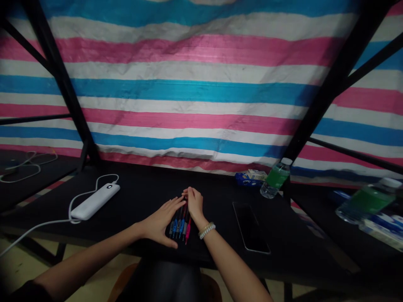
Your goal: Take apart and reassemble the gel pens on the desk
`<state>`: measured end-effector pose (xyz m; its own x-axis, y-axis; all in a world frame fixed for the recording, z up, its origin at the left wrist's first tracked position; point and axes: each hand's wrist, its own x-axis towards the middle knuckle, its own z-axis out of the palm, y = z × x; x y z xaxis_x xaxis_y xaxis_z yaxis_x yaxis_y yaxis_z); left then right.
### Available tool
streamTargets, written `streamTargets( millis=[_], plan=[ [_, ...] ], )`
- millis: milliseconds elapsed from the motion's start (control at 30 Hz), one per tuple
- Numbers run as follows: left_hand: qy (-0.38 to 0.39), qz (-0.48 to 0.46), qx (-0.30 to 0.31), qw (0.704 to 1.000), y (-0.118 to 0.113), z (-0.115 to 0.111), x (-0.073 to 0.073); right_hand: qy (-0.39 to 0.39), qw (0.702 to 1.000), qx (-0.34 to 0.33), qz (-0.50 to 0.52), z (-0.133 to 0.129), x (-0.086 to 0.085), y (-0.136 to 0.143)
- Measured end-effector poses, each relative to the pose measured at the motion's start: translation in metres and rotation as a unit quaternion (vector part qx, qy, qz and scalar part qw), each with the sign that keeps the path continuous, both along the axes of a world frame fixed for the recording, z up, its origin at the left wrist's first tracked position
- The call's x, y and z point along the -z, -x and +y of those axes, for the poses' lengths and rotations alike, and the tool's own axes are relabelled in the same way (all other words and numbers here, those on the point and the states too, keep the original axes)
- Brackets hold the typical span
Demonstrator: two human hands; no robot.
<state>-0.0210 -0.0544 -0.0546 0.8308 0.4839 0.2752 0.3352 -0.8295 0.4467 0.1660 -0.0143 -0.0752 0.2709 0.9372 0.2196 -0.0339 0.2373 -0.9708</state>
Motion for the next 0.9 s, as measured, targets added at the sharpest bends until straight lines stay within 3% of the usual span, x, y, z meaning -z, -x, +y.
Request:
streamTargets(
  millis=[267, 400, 467, 567, 600, 733, 900],
  plan=[
    [0.018, -0.013, 0.008, 1.000, 0.002, 0.000, 0.000, 0.012, 0.998, -0.046, 0.045, 0.001, -0.004, -0.006],
    [0.093, -0.081, 0.021, 0.992, 0.007, 0.007, 0.001, 0.017, 0.996, -0.066, 0.061, 0.000, -0.008, -0.021],
    [0.164, -0.161, 0.001, 0.973, 0.006, 0.016, 0.002, 0.022, 0.995, -0.077, 0.065, 0.000, -0.009, -0.029],
    [0.303, -0.314, -0.047, 0.899, -0.003, 0.037, 0.004, 0.024, 0.993, -0.100, 0.061, 0.001, -0.010, -0.036],
    [0.318, -0.331, -0.057, 0.887, -0.007, 0.045, 0.005, 0.023, 0.992, -0.109, 0.057, 0.002, -0.011, -0.037],
    [0.357, -0.360, -0.076, 0.859, -0.023, 0.068, 0.007, 0.012, 0.987, -0.154, 0.032, 0.003, -0.016, -0.030],
    [0.385, -0.376, -0.065, 0.841, -0.032, 0.068, 0.010, 0.008, 0.983, -0.184, 0.019, 0.002, -0.019, -0.026]
  ],
)
